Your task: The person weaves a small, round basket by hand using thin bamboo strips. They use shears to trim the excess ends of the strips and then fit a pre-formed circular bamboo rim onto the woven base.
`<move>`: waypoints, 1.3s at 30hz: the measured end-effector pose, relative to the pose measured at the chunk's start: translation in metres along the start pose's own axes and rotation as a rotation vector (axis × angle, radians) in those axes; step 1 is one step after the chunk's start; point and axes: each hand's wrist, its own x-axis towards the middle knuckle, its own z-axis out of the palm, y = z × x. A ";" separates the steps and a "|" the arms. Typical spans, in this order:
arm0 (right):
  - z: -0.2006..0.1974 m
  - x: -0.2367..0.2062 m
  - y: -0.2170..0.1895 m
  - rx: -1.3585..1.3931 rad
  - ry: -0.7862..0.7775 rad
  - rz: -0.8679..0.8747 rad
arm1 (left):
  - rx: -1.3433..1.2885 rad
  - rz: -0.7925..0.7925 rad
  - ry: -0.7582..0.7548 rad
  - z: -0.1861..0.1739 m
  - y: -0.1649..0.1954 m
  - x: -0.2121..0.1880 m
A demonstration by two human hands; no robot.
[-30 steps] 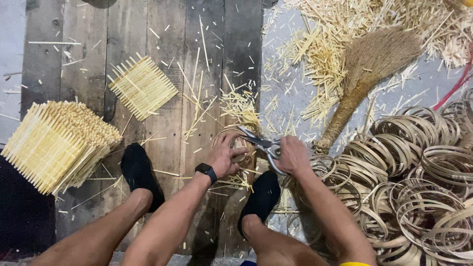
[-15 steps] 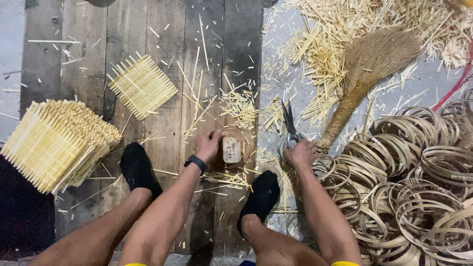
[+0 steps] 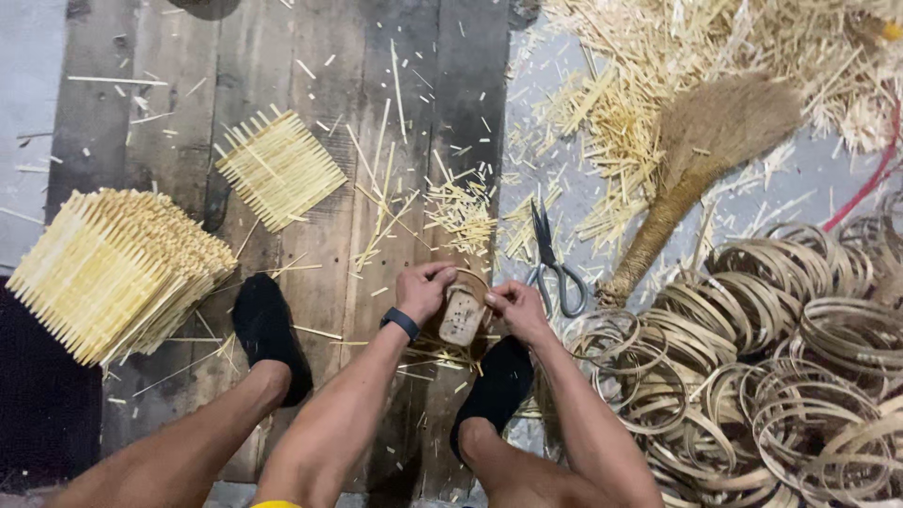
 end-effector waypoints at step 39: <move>0.053 -0.023 0.024 -0.030 0.032 -0.191 | -0.002 0.364 -0.033 -0.039 0.040 -0.050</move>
